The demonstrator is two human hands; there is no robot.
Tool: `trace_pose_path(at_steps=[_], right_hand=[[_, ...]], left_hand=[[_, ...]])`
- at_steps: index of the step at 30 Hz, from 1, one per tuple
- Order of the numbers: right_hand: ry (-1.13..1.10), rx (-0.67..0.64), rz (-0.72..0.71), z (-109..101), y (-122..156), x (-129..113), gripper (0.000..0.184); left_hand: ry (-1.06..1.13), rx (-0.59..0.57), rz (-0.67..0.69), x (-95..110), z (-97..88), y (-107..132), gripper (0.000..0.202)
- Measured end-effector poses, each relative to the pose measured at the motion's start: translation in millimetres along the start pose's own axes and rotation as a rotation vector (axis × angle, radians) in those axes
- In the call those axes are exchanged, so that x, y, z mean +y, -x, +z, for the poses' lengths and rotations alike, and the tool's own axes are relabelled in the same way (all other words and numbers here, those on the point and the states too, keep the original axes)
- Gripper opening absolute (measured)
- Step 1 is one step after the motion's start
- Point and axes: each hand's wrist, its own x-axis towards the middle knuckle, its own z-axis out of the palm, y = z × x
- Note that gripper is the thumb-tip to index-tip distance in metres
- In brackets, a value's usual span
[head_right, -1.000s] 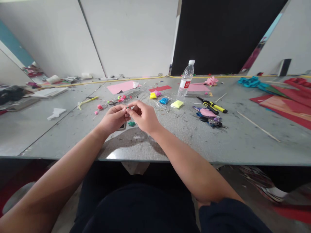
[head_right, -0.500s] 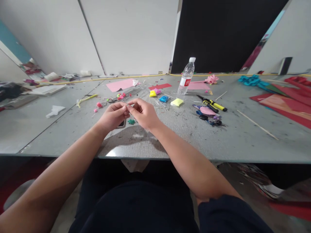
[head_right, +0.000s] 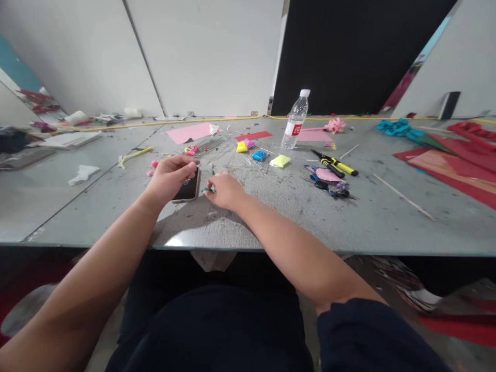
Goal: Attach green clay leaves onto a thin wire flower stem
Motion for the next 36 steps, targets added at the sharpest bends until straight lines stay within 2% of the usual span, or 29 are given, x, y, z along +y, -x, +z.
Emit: trace_pose_path(at_steps=[3,7,10,14,16,19,21,27,30,32,34,36], right_hand=[[0.073,-0.040,-0.015,9,-3,4,0.021],[0.049,-0.032,-0.043,11,-10,13,0.011],[-0.056,0.002,-0.044,2,-13,19,0.012],[-0.222,0.159,0.035,-14,-12,20,0.012],[-0.317,0.191,0.091,-19,-11,18,0.012],[-0.456,0.205,0.138,-18,-8,14,0.011],[-0.531,0.219,0.156,-16,-8,12,0.008],[-0.647,0.220,0.190,-15,-7,9,0.007],[-0.642,0.226,0.185,-17,-7,9,0.009],[-0.625,0.224,0.163,-17,-7,10,0.011],[-0.601,0.213,0.134,-16,-7,11,0.013],[-0.564,0.197,0.102,-15,-6,12,0.015]], left_hand=[[-0.029,-0.007,-0.002,2,1.1,0,0.026],[-0.058,-0.104,-0.001,7,1.2,1,0.026],[-0.119,-0.298,0.022,9,-1.4,1,0.024],[-0.320,-0.573,0.074,0,-1.8,0,0.012],[-0.408,-0.665,0.107,-7,0.0,-2,0.004],[-0.482,-0.751,0.159,-17,1.4,-3,0.006],[-0.498,-0.750,0.162,-21,0.4,-4,0.006],[-0.477,-0.640,0.107,-21,-5.2,-4,0.009],[-0.575,-0.521,0.122,-18,-6.3,-6,0.004],[-0.619,-0.409,0.093,-17,-6.1,-6,0.009],[-0.581,-0.328,0.050,-15,-5.4,-6,0.015],[-0.520,-0.301,0.037,-14,-4.6,-6,0.018]])
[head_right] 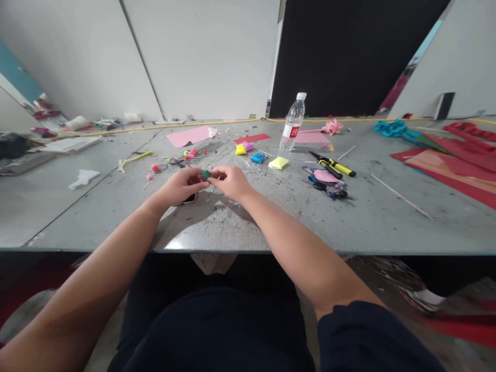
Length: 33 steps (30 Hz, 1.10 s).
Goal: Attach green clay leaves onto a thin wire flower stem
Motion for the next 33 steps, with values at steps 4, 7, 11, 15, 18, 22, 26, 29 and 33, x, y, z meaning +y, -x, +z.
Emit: trace_pose_path(at_steps=[4,7,11,15,18,22,26,29,33], right_hand=[[0.117,-0.026,-0.074,-0.3,0.5,0.8,0.013],[0.197,0.005,-0.124,-1.2,0.6,-0.3,0.010],[0.198,0.013,-0.158,-1.6,1.1,-2.1,0.013],[0.205,-0.001,-0.182,-1.9,1.7,-4.2,0.008],[0.221,-0.002,-0.155,-2.4,2.0,-5.5,0.008],[0.235,-0.004,-0.121,-2.7,1.7,-5.8,0.009],[0.248,-0.035,-0.119,-3.1,1.6,-4.8,0.011],[0.257,-0.073,-0.122,-2.1,2.4,-5.1,0.012],[0.255,-0.062,-0.065,-1.7,1.1,-6.3,0.013]], left_hand=[[-0.015,0.031,0.016,0.7,0.6,-0.1,0.017],[-0.057,0.034,0.043,0.0,0.7,-1.1,0.016],[-0.118,0.038,0.052,0.0,0.7,-1.8,0.016],[-0.161,0.032,0.049,0.5,0.4,-1.1,0.017],[-0.155,0.043,0.065,1.3,0.5,-0.4,0.016],[-0.118,0.042,0.028,4.7,1.4,0.4,0.016],[-0.068,0.030,0.012,7.3,1.9,1.3,0.019],[-0.105,-0.010,0.028,7.8,1.7,1.6,0.016],[-0.136,-0.015,0.010,9.0,1.0,1.4,0.016]])
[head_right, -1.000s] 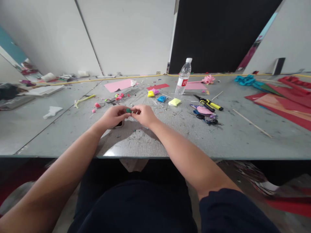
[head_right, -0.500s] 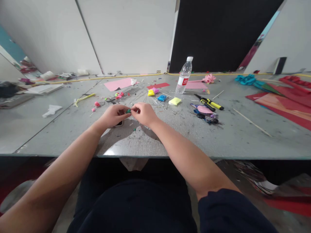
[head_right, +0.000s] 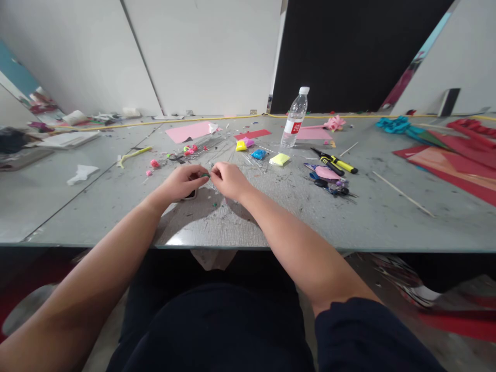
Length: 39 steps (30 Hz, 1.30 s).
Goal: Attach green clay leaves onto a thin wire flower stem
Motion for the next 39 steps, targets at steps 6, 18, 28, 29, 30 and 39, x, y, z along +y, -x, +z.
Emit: trace_pose_path(at_steps=[6,18,28,29,30,39], right_hand=[[0.029,0.207,0.147,-13,-8,9,0.021],[-0.151,0.030,0.056,-5,1,-1,0.014],[-0.107,0.052,0.035,-4,1,2,0.013],[-0.113,0.047,0.031,-4,1,2,0.013],[-0.122,0.039,0.030,-5,1,2,0.014],[-0.159,-0.039,0.011,-7,4,-4,0.015]], left_hand=[[-0.026,0.061,-0.041,-2,-0.8,0,0.009],[-0.088,-0.015,-0.068,7,-2.8,2,0.019],[-0.037,-0.014,-0.060,9,-1.0,1,0.021],[-0.039,-0.010,-0.058,8,-0.9,1,0.021],[-0.041,-0.006,-0.054,8,-0.8,1,0.020],[-0.111,0.011,0.056,8,-2.2,1,0.014]])
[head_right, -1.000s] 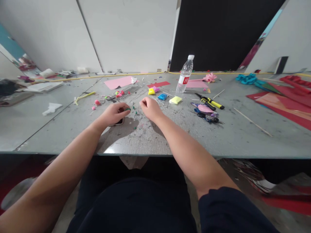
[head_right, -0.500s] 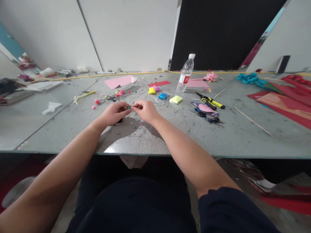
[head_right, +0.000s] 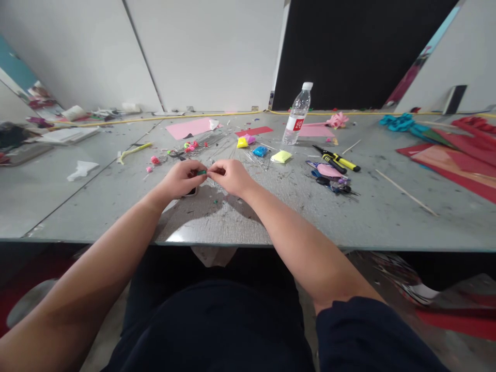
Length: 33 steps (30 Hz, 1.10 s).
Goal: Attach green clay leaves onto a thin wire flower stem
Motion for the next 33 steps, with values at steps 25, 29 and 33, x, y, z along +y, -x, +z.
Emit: trace_pose_path(at_steps=[25,29,33], right_hand=[[-0.070,0.043,0.094,2,-2,2,0.011],[-0.042,0.019,0.054,4,-2,3,0.013],[-0.044,-0.016,0.047,4,-2,5,0.014]], left_hand=[[0.016,-0.023,-0.083,-4,0.8,0,0.019],[0.015,-0.034,-0.080,-4,0.6,1,0.014],[0.016,-0.052,-0.083,-3,0.5,1,0.013]])
